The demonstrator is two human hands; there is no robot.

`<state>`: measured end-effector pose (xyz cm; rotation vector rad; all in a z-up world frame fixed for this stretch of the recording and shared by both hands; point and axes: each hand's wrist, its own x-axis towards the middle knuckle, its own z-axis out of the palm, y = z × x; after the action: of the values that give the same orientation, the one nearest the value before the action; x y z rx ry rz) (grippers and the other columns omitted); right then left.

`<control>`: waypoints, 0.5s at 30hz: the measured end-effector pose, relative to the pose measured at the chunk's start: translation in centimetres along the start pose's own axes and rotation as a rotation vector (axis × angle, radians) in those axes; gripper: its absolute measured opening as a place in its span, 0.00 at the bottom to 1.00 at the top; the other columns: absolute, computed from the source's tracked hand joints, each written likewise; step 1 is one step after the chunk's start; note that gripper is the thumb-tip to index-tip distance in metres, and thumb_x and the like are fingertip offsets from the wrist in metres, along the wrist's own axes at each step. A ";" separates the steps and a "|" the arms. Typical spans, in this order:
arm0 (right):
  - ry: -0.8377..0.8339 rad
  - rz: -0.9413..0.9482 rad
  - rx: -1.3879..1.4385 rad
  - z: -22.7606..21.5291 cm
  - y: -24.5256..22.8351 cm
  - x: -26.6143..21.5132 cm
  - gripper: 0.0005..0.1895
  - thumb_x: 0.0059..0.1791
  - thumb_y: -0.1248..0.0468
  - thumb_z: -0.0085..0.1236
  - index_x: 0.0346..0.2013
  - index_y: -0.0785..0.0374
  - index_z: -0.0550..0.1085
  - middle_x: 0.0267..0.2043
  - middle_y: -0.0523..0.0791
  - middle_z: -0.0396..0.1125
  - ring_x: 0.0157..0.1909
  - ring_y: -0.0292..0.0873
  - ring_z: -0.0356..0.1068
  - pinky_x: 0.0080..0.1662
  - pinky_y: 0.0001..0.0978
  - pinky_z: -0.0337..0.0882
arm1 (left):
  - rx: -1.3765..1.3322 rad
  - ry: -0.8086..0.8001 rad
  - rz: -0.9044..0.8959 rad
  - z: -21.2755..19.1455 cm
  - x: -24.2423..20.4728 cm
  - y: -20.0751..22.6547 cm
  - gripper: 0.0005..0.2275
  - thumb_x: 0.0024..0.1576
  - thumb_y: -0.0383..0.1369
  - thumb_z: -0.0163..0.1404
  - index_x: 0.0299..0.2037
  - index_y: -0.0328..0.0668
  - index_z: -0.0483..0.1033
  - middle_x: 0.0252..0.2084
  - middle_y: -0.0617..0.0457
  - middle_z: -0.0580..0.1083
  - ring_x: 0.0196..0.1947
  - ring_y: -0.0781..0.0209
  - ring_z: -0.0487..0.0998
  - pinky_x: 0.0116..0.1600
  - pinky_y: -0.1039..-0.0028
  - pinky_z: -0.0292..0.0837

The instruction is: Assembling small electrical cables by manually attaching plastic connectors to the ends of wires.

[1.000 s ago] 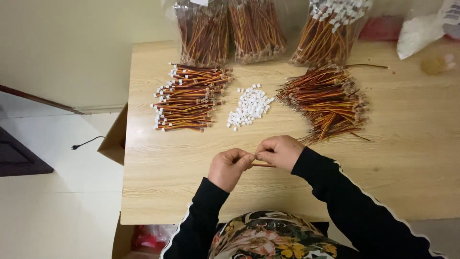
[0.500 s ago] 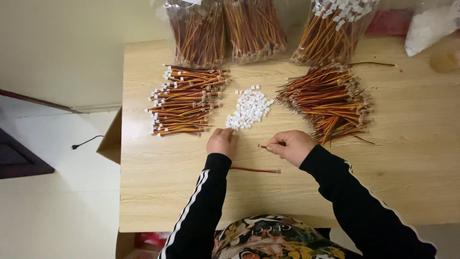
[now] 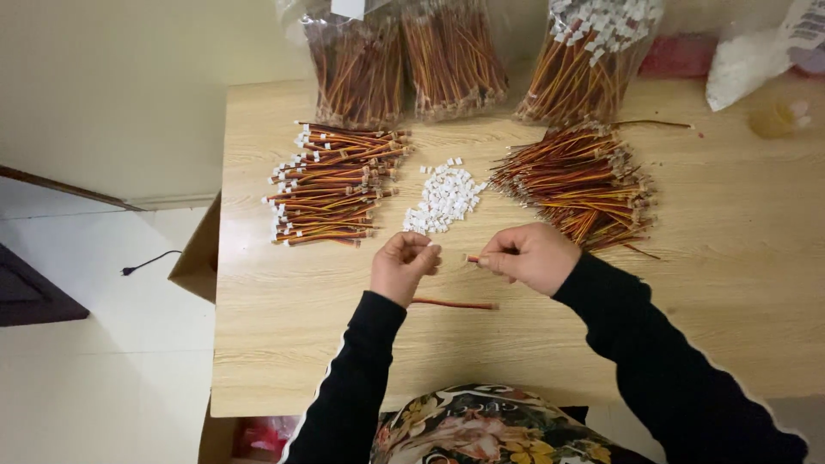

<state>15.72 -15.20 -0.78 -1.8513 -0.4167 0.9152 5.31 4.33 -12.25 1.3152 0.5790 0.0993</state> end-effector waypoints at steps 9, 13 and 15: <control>-0.051 -0.054 -0.370 -0.1 -8.9 -3.8 0.05 0.40 0.60 0.64 0.22 0.56 0.81 0.12 0.41 0.68 0.19 0.35 0.68 0.27 0.24 0.69 | -0.524 -0.203 0.062 2.1 -6.3 6.0 0.10 0.53 0.21 0.54 0.44 0.29 0.75 0.36 0.36 0.78 0.33 0.50 0.82 0.38 0.68 0.83; -0.043 -0.078 -0.442 0.0 -10.0 -4.9 0.05 0.40 0.58 0.63 0.21 0.53 0.80 0.12 0.40 0.68 0.19 0.34 0.67 0.29 0.24 0.69 | -0.590 -0.220 0.065 2.6 -7.8 7.0 0.10 0.55 0.22 0.52 0.46 0.27 0.74 0.37 0.34 0.77 0.34 0.48 0.82 0.38 0.66 0.83; -0.024 -0.116 -0.466 0.0 -9.7 -5.0 0.05 0.40 0.57 0.64 0.22 0.53 0.81 0.14 0.41 0.70 0.21 0.36 0.68 0.30 0.26 0.69 | -0.607 -0.228 0.062 2.6 -8.3 7.5 0.10 0.56 0.22 0.51 0.46 0.25 0.73 0.37 0.34 0.77 0.35 0.48 0.82 0.39 0.66 0.83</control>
<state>13.52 -14.00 9.88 -2.2079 -0.7972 0.8077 1.30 0.82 -2.08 0.7385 0.2776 0.1589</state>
